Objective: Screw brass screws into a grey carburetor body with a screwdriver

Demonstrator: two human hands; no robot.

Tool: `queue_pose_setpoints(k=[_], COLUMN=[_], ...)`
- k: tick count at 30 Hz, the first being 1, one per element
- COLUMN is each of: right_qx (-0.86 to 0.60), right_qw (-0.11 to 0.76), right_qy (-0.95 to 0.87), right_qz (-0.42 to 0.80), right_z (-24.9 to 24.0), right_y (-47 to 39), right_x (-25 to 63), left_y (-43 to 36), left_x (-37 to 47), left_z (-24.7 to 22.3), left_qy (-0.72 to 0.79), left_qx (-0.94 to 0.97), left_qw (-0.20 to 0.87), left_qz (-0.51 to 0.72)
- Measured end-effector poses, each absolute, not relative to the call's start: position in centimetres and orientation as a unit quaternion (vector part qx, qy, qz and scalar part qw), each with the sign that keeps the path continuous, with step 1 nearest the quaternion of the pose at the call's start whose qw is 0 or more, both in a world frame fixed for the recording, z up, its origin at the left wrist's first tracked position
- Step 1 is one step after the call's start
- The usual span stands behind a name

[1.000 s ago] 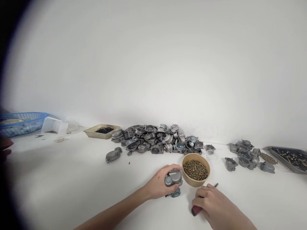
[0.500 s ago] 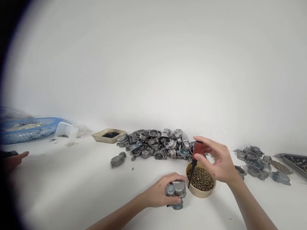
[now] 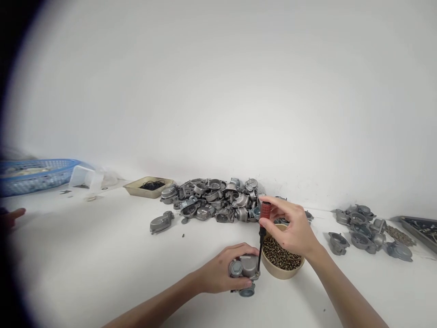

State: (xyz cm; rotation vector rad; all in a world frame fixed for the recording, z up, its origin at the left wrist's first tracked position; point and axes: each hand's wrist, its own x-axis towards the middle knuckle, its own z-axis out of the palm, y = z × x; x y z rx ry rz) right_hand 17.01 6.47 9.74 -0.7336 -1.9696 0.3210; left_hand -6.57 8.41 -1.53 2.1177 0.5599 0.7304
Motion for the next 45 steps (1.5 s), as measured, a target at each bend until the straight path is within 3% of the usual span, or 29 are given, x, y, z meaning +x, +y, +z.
queue_pose_setpoints(k=[26, 34, 42, 45], right_qx=[-0.276, -0.181, -0.191, -0.193], right_qw=[0.459, 0.425, 0.398, 0.374], right_qy=[-0.83, -0.838, -0.868, -0.87], right_qz=[0.154, 0.29, 0.227, 0.258], right_z=[9.7, 11.0, 11.5, 11.6], right_y=[6.5, 5.5, 5.3, 5.1], right_x=[16.6, 17.5, 17.5, 17.4], left_y=[8.4, 8.2, 8.2, 8.3], left_x=[-6.5, -6.4, -6.5, -6.5], left_z=[-1.4, -1.4, -1.3, -1.4], left_qy=[0.227, 0.212, 0.216, 0.223], left_qx=[0.836, 0.847, 0.864, 0.864], left_qw=[0.409, 0.377, 0.349, 0.344], left_qz=[0.286, 0.309, 0.293, 0.291])
